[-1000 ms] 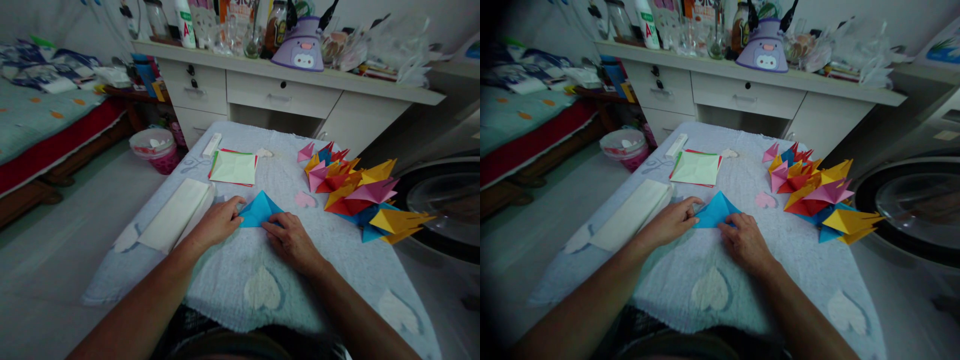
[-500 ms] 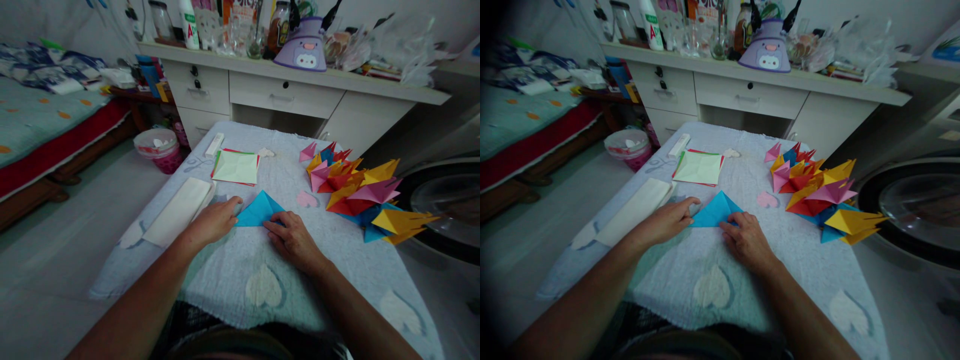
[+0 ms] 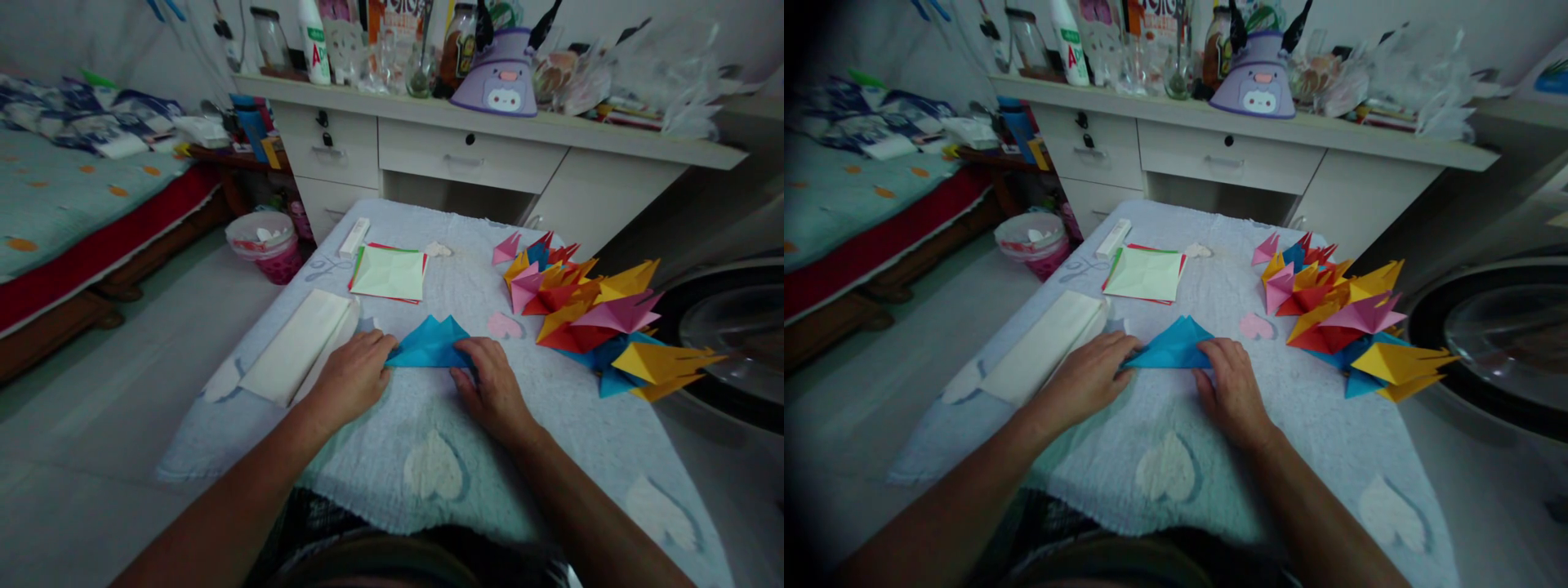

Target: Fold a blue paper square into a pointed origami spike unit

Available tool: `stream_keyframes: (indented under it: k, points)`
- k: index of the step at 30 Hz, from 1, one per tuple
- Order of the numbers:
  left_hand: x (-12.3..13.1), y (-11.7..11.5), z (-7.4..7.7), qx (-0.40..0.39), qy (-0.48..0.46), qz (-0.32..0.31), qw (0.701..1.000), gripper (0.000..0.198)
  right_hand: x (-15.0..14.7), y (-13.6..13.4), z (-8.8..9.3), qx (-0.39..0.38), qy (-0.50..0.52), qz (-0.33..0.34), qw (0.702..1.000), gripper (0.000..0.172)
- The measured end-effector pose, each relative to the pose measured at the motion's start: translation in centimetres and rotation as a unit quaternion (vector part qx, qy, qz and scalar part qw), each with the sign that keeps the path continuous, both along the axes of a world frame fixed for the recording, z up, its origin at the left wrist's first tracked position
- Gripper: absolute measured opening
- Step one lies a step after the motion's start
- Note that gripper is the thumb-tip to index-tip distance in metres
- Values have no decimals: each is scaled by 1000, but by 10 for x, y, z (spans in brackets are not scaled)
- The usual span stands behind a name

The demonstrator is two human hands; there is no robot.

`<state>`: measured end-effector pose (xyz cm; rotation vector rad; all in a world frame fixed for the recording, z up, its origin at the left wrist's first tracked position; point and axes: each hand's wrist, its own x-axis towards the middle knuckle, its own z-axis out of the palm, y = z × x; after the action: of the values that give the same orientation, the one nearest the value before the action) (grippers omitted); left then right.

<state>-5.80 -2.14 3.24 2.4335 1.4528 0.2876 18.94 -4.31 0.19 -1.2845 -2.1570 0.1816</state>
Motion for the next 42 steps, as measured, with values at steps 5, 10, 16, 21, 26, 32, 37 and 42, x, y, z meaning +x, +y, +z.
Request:
stream_keyframes:
  k: [5,10,16,21,26,32,37,42]
  points:
    - [-1,-1,-5,44,32,34,998,19,-1,3,-6,-7,12,-32,999,29]
    - [-5,-5,-8,41,3,66,997,16,0,3,-7,-15,3,-16,1000,25]
    - [-11,-5,-9,39,-85,67,993,16,0,1,-5,-15,-13,-11,1000,25]
    - [-20,-1,-8,23,-116,45,992,18,-1,0,-4,-18,-31,-2,999,25]
    - [-30,4,-5,-29,-124,19,992,14,-3,0,-3,-27,-49,13,998,22]
    - [-37,8,-3,-38,-57,-1,998,14,-3,0,-3,-27,-103,38,994,25]
    - [-38,6,3,15,-14,18,1000,14,-3,0,-3,-19,-113,41,993,24]
    - [-13,-12,6,181,-47,-15,982,26,-4,-1,0,-23,-125,43,991,26]
